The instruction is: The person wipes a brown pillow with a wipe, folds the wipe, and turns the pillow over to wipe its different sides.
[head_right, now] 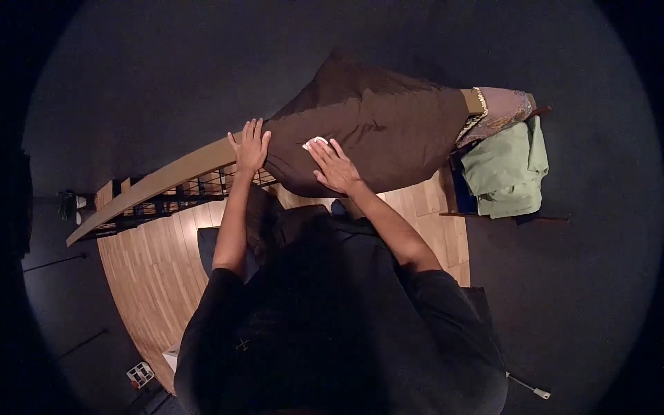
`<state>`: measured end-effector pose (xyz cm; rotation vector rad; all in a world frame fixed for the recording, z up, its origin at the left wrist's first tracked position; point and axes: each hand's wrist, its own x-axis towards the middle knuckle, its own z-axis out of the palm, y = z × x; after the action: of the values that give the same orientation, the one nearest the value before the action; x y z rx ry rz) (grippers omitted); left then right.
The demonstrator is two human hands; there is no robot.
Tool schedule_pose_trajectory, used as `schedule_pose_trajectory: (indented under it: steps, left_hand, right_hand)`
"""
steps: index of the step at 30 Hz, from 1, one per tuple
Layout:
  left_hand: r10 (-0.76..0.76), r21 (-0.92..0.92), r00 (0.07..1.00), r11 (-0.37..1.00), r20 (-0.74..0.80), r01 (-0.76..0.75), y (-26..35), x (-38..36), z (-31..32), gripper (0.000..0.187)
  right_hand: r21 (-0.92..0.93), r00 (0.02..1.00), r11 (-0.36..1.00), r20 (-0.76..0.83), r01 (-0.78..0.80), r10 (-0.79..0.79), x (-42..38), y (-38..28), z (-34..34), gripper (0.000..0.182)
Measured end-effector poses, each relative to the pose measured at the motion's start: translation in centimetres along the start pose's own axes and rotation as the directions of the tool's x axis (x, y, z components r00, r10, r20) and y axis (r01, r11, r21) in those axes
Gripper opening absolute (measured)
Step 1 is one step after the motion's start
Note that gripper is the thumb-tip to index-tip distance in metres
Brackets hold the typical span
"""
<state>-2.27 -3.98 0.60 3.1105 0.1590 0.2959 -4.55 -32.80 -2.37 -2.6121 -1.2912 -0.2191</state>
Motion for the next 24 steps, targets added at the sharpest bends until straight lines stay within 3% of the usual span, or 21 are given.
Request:
schedule_pose_trajectory:
  steps: [4,6,9,11,16,19,21,24]
  left_hand:
    - [0.047,0.154,0.997,0.987,-0.058,-0.037,0.6,0.7,0.1,0.057]
    - [0.246,-0.311,0.949,0.902,-0.198,-0.299,1.1,1.1,0.7,0.056]
    - [0.218,-0.209,0.957,0.944,-0.189,-0.256,2.3,0.3,1.6,0.055]
    - [0.183,-0.117,0.961,0.971,-0.206,-0.21,3.4,0.8,2.3,0.055]
    - [0.122,-0.102,0.964,0.984,-0.235,-0.149,4.3,1.1,1.8,0.055]
    - [0.114,-0.099,0.962,0.985,-0.249,-0.142,4.7,1.2,2.8,0.055]
    - [0.108,-0.082,0.959,0.988,-0.262,-0.134,4.3,1.2,3.3,0.055]
    - [0.11,-0.052,0.954,0.99,-0.28,-0.13,4.2,1.2,2.5,0.054]
  right_hand:
    - [0.02,0.995,0.995,0.024,-0.095,0.095,-5.0,-2.1,1.8,0.074]
    - [0.074,0.989,0.992,0.116,-0.104,0.095,-8.9,-2.5,2.5,0.073]
    - [0.004,0.981,0.987,0.114,-0.162,0.16,-8.1,-3.1,3.2,0.076]
    - [0.019,0.963,0.964,-0.029,-0.266,0.267,-4.0,-3.2,2.7,0.077]
    - [-0.046,0.942,0.941,-0.033,-0.336,0.334,-2.0,-3.5,2.4,0.076]
    - [-0.024,0.944,0.945,0.044,-0.326,0.327,-9.0,-3.3,3.9,0.076]
    - [-0.144,0.939,0.95,0.169,-0.277,0.299,-12.7,-2.4,4.1,0.076]
    - [-0.153,0.946,0.943,0.091,-0.294,0.31,-10.8,-0.5,4.0,0.077]
